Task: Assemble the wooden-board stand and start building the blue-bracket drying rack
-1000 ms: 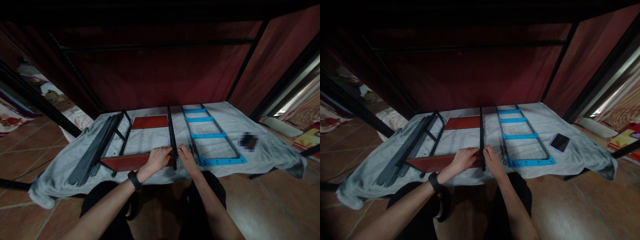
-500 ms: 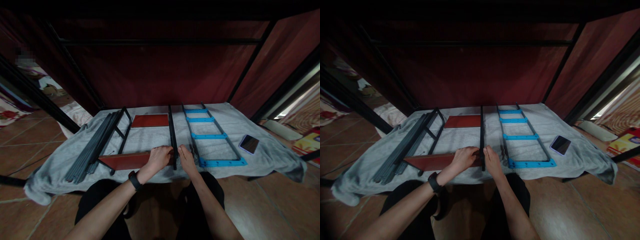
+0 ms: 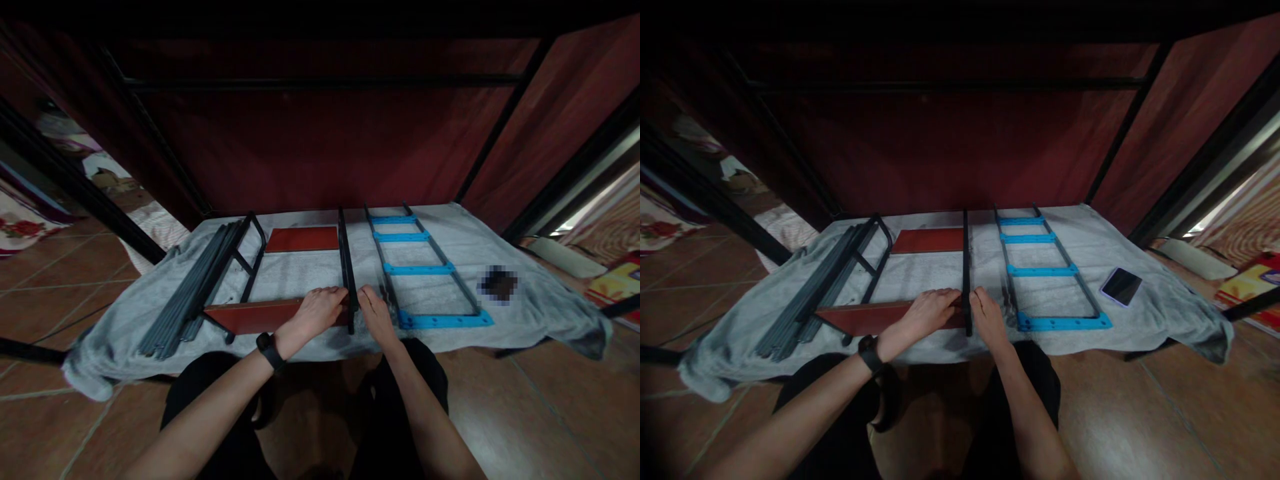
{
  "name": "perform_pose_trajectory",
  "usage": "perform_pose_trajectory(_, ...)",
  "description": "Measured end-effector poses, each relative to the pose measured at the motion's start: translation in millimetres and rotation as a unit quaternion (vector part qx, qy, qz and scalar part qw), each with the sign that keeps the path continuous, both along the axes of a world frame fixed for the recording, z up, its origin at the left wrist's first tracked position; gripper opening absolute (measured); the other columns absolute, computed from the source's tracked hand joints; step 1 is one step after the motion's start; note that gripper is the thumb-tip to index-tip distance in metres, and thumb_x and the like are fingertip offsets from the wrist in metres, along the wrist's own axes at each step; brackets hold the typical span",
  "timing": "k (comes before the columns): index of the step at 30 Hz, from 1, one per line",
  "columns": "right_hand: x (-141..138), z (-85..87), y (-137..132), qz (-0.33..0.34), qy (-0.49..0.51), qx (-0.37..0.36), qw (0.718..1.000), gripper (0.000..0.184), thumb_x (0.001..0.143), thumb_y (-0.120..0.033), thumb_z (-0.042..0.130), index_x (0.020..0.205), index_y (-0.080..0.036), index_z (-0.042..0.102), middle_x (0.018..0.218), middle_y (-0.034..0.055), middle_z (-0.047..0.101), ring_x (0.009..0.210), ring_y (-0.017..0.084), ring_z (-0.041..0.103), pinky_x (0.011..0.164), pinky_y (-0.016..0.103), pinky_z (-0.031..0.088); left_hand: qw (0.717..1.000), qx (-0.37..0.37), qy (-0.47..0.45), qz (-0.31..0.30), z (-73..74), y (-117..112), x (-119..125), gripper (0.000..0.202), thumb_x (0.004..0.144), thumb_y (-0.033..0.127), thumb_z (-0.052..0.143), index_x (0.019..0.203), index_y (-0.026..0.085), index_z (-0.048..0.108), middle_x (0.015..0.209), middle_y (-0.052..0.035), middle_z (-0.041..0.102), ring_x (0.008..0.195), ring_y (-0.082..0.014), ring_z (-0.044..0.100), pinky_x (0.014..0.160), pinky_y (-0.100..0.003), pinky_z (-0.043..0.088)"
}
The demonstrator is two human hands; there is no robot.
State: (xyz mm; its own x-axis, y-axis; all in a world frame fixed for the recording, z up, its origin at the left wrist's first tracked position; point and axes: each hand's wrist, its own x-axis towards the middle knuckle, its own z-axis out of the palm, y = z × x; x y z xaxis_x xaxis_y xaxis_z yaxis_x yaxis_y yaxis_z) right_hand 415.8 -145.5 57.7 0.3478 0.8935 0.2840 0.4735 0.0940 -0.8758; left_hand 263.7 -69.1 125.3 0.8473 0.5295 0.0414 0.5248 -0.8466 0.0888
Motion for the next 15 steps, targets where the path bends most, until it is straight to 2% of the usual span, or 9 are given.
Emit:
perform_pose_trajectory(6, 4, 0.6, -1, 0.014, -0.033, 0.011, 0.999, 0.029, 0.099, -0.043, 0.032, 0.082, -0.025, 0.046, 0.072, -0.0025, 0.05, 0.068, 0.016, 0.049, 0.066, 0.029, 0.035, 0.999, 0.031, 0.011, 0.0, 3.8, 1, -16, 0.027, 0.094, 0.032, 0.052, 0.12, 0.023, 0.055, 0.104, -0.0052, 0.07, 0.093, -0.0222, 0.066, 0.084, -0.035, 0.047)
perform_pose_trajectory(11, 4, -3.8, 3, 0.014, -0.008, 0.012, 1.0, 0.033, 0.099, -0.047, 0.033, 0.076, -0.025, 0.041, 0.067, -0.0036, 0.045, 0.064, 0.015, 0.045, 0.064, 0.029, 0.034, 1.0, 0.03, -0.005, 0.008, -5.2, 0, -18, 0.025, 0.096, 0.027, 0.049, 0.12, 0.022, 0.054, 0.102, -0.0048, 0.069, 0.093, -0.0206, 0.066, 0.082, -0.032, 0.047)
perform_pose_trajectory(15, 3, -6.8, 3, 0.007, 0.01, 0.01, 1.0, 0.034, 0.098, -0.048, 0.034, 0.075, -0.025, 0.041, 0.065, -0.0042, 0.043, 0.063, 0.015, 0.044, 0.063, 0.028, 0.034, 0.999, 0.032, -0.008, -0.001, -6.9, -1, -17, 0.023, 0.096, 0.025, 0.047, 0.117, 0.02, 0.055, 0.101, -0.0059, 0.068, 0.094, -0.0212, 0.064, 0.083, -0.033, 0.045)
